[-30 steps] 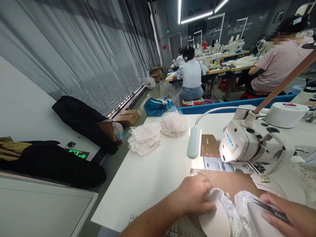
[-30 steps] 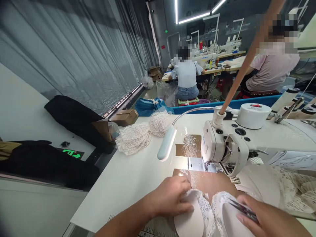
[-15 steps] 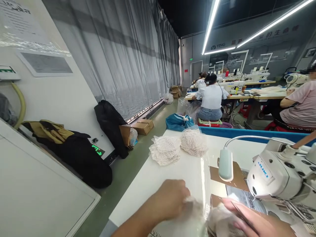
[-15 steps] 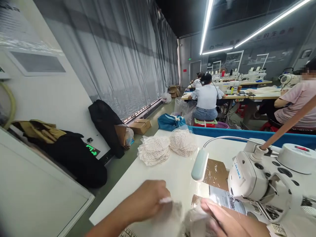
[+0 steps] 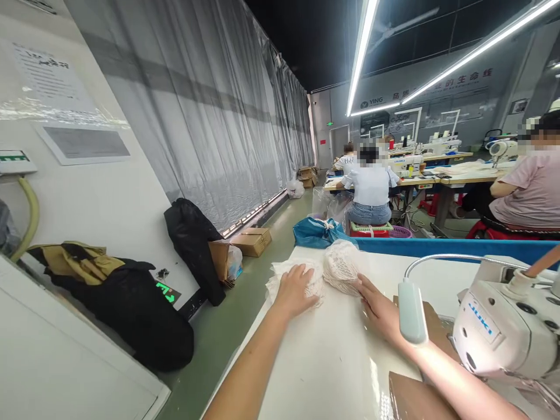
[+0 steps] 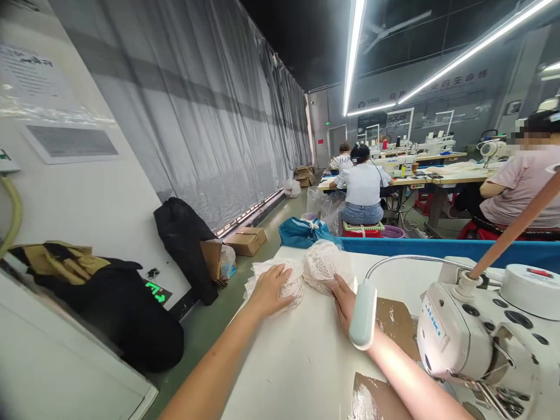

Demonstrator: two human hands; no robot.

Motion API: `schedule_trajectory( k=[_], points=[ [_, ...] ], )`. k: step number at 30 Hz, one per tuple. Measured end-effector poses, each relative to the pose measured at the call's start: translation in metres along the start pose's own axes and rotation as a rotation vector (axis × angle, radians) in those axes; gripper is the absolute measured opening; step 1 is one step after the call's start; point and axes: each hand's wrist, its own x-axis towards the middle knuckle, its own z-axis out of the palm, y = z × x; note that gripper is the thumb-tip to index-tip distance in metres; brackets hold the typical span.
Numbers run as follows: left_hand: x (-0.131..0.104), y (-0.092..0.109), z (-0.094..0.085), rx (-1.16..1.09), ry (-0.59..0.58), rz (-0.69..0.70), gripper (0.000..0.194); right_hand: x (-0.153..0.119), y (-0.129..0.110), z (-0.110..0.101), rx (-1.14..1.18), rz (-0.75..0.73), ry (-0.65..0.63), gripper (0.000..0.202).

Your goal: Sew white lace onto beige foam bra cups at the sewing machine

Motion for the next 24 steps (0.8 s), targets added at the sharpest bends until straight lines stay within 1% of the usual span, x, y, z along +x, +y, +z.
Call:
schedule_trajectory(
  k=[1, 3, 5, 6, 8, 10, 11, 13, 14, 16, 18, 20, 22, 24],
  points=[
    [-0.006, 0.002, 0.006, -0.003, -0.010, -0.012, 0.066, -0.016, -0.002, -0.004, 0.001, -0.004, -0.038, 0.045],
    [-0.016, 0.009, 0.008, -0.017, -0.014, -0.017, 0.065, -0.053, -0.012, -0.022, 0.007, -0.023, -0.120, 0.042],
    [-0.026, 0.021, 0.004, -0.059, -0.023, 0.030, 0.059, -0.090, -0.029, -0.048, 0.016, -0.037, -0.204, 0.038],
    [-0.030, 0.030, 0.000, -0.098, -0.042, 0.086, 0.054, -0.107, -0.038, -0.063, 0.019, -0.034, -0.243, 0.036],
    [-0.039, 0.056, -0.007, -0.272, -0.118, 0.236, 0.043, -0.139, -0.053, -0.091, 0.007, -0.005, -0.348, 0.035],
    [-0.050, 0.094, -0.016, -0.424, -0.249, 0.380, 0.036, -0.172, -0.060, -0.113, -0.013, 0.022, -0.392, 0.042],
    [-0.055, 0.118, -0.019, -0.500, -0.316, 0.461, 0.034, -0.189, -0.059, -0.122, -0.033, 0.037, -0.372, 0.045],
    [-0.065, 0.168, -0.025, -0.614, -0.500, 0.623, 0.031, -0.225, -0.052, -0.134, -0.073, 0.062, -0.257, 0.047],
    [-0.067, 0.194, -0.026, -0.651, -0.552, 0.696, 0.030, -0.243, -0.047, -0.138, -0.091, 0.080, -0.177, 0.046],
    [-0.068, 0.244, -0.022, -0.668, -0.600, 0.808, 0.045, -0.276, -0.034, -0.144, -0.101, 0.127, -0.041, 0.048],
    [-0.063, 0.287, -0.009, -0.631, -0.567, 0.875, 0.050, -0.304, -0.021, -0.148, -0.091, 0.222, 0.031, 0.053],
    [-0.053, 0.321, 0.011, -0.564, -0.470, 0.919, 0.051, -0.324, -0.012, -0.152, -0.053, 0.342, 0.056, 0.055],
    [-0.041, 0.347, 0.033, -0.509, -0.393, 0.910, 0.056, -0.334, -0.005, -0.158, 0.020, 0.435, 0.077, 0.050],
    [-0.028, 0.366, 0.054, -0.495, -0.369, 0.906, 0.064, -0.337, -0.001, -0.165, 0.103, 0.491, 0.108, 0.039]
  ],
)
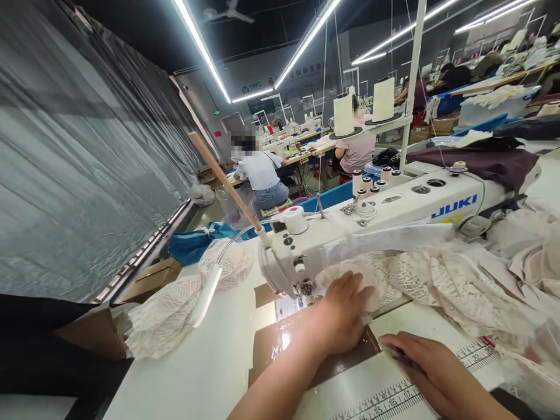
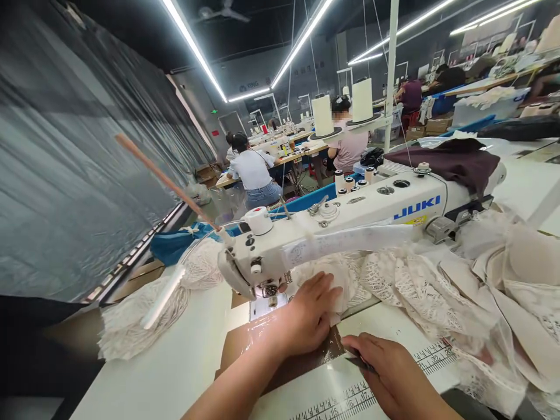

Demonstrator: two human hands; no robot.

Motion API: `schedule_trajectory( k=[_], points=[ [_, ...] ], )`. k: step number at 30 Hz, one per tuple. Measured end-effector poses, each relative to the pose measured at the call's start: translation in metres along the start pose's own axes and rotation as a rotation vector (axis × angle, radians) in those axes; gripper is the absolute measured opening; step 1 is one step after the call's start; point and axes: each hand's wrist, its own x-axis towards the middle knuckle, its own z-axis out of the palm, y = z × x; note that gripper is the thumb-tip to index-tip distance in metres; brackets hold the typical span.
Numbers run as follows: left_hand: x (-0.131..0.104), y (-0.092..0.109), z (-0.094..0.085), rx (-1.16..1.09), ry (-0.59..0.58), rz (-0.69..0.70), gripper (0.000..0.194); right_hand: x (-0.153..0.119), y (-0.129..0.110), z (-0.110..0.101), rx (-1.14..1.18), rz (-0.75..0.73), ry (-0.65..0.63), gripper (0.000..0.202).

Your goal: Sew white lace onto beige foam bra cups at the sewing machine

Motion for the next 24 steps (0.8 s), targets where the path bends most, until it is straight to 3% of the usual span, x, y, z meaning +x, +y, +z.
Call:
schedule_trajectory(
  k=[3, 7, 12, 14, 19, 24],
  points=[
    [0.023, -0.013, 0.010, -0.069, 0.035, -0.073, 0.061, 0.005, 0.001, -0.007, 0.076, 0.067, 0.019, 0.031],
    [0.032, -0.018, 0.004, -0.137, 0.043, -0.172, 0.039, 0.009, 0.003, -0.010, 0.124, 0.058, -0.004, 0.034],
    [0.031, -0.015, -0.008, -0.137, -0.114, -0.160, 0.073, 0.008, 0.002, -0.010, 0.149, 0.041, 0.002, 0.034],
    [0.032, -0.015, -0.009, -0.106, -0.145, -0.164, 0.075, 0.008, 0.003, -0.009, 0.149, 0.032, 0.033, 0.033],
    [0.034, -0.014, -0.006, -0.089, -0.091, -0.191, 0.070, 0.019, 0.009, -0.005, 0.172, 0.145, 0.167, 0.035],
    [0.029, -0.016, -0.004, -0.171, -0.016, -0.217, 0.050, 0.034, 0.014, -0.004, 0.350, 0.180, 0.146, 0.041]
  ],
)
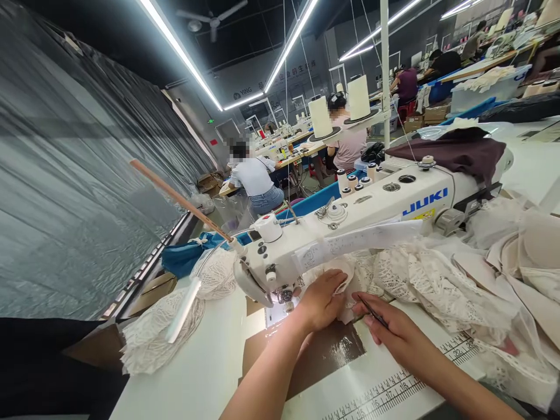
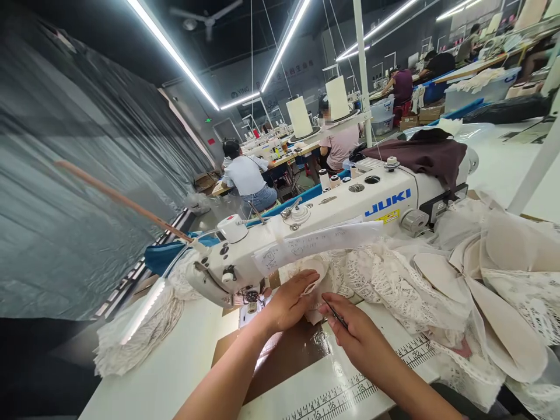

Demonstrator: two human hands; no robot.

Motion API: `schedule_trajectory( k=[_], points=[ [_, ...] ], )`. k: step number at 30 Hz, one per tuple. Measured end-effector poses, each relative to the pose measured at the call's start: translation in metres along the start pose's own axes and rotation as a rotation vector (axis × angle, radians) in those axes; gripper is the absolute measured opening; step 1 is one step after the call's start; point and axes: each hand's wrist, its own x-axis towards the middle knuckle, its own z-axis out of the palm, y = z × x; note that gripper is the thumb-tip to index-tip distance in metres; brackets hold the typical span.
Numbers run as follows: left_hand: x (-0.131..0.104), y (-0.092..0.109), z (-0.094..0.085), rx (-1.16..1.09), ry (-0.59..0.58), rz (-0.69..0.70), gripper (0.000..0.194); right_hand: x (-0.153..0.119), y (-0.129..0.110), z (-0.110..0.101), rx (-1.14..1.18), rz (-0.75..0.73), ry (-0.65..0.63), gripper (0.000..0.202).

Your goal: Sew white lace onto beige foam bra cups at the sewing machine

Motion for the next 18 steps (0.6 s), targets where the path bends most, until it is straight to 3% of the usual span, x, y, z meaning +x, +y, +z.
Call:
schedule_trajectory(
  k=[2, 5, 9, 11, 12, 14, 16, 18],
  points=[
    [-0.002, -0.003, 0.001, -0.033, 0.044, -0.013, 0.046, 0.002, 0.000, 0.001, -0.108, -0.038, 0.003, 0.039],
    [-0.007, -0.004, 0.004, -0.049, 0.156, -0.003, 0.046, 0.000, -0.002, 0.007, -0.455, -0.134, -0.031, 0.035],
    [-0.031, 0.018, 0.005, -0.025, 0.397, 0.273, 0.033, -0.001, -0.007, 0.022, -0.738, -0.160, -0.072, 0.033],
    [-0.055, 0.035, 0.002, -0.027, 0.425, 0.405, 0.030, -0.001, -0.006, 0.026, -0.763, -0.119, -0.069, 0.022],
    [-0.069, 0.042, -0.001, -0.054, 0.404, 0.403, 0.030, -0.002, -0.004, 0.025, -0.763, -0.112, -0.071, 0.021],
    [-0.099, 0.051, -0.008, -0.217, 0.465, 0.345, 0.023, -0.007, 0.006, 0.020, -0.781, -0.157, -0.063, 0.029],
    [-0.127, 0.051, -0.015, -0.453, 0.463, 0.176, 0.012, -0.013, 0.023, 0.010, -0.872, -0.317, 0.012, 0.035],
    [-0.152, 0.043, -0.019, -0.691, 0.441, -0.042, 0.013, -0.020, 0.044, 0.001, -0.912, -0.405, 0.073, 0.033]
  ],
)
